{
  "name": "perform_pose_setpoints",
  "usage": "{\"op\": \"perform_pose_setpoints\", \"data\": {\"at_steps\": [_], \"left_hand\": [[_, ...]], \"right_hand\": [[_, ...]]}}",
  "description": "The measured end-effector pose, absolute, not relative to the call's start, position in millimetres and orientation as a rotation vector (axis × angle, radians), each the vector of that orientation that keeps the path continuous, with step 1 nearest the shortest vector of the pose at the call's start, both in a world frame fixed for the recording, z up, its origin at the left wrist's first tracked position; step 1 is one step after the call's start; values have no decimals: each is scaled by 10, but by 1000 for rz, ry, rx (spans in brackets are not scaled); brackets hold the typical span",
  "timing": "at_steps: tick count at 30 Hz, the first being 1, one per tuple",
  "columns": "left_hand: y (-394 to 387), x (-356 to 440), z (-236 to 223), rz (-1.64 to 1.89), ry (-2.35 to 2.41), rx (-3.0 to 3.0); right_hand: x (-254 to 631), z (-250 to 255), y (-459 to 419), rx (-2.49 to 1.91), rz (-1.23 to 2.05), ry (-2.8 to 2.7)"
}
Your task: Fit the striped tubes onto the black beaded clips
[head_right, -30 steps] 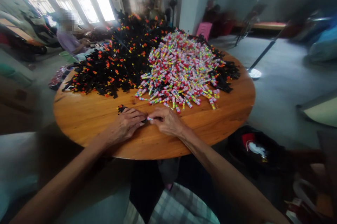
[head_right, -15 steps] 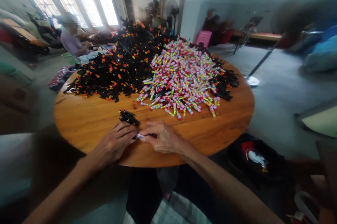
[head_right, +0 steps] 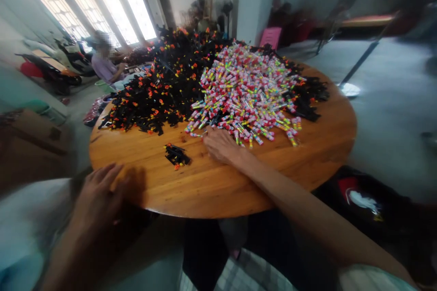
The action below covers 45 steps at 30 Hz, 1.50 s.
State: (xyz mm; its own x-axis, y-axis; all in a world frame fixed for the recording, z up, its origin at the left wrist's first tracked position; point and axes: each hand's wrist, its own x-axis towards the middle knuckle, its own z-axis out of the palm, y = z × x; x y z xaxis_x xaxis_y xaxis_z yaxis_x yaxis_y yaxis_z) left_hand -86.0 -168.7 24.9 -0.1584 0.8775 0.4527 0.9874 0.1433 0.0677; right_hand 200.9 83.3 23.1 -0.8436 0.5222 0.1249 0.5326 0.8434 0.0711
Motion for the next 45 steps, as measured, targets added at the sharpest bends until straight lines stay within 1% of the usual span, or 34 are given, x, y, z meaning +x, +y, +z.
{"op": "perform_pose_setpoints", "data": {"at_steps": [3,6,10,12,17,21,27,31,34,39,45], "left_hand": [[-1156,-441,303,-504,-1941,-2125],[-737,-168,373,-389,-1817,-2344],[-467,-105,420,-232,-1743,-2437],[-405,-129,432,-213,-1722,-2480],[-338,-124,464,-233,-1706,-2545],[-394,-29,433,-350,-1654,-2375],[-554,116,223,-561,-1554,-2210],[-590,164,102,-693,-1496,-2207],[-593,171,47,-785,-1449,-2191],[-596,148,7,-869,-1386,-2217],[-631,140,26,-865,-1393,-2312]], "right_hand": [[1984,227,856,-788,-152,-2923],[1963,236,815,-655,-173,-2862],[2013,252,615,-453,-225,-2738],[2069,227,511,-405,-188,-2711],[2204,61,420,-513,51,-2688],[2242,26,419,-601,288,-2598],[2214,185,372,-695,888,-2373],[2211,185,370,-624,1237,-2245],[2218,143,375,-552,1337,-2206],[2227,104,386,-528,1400,-2196],[2238,81,405,-515,1478,-2176]]}}
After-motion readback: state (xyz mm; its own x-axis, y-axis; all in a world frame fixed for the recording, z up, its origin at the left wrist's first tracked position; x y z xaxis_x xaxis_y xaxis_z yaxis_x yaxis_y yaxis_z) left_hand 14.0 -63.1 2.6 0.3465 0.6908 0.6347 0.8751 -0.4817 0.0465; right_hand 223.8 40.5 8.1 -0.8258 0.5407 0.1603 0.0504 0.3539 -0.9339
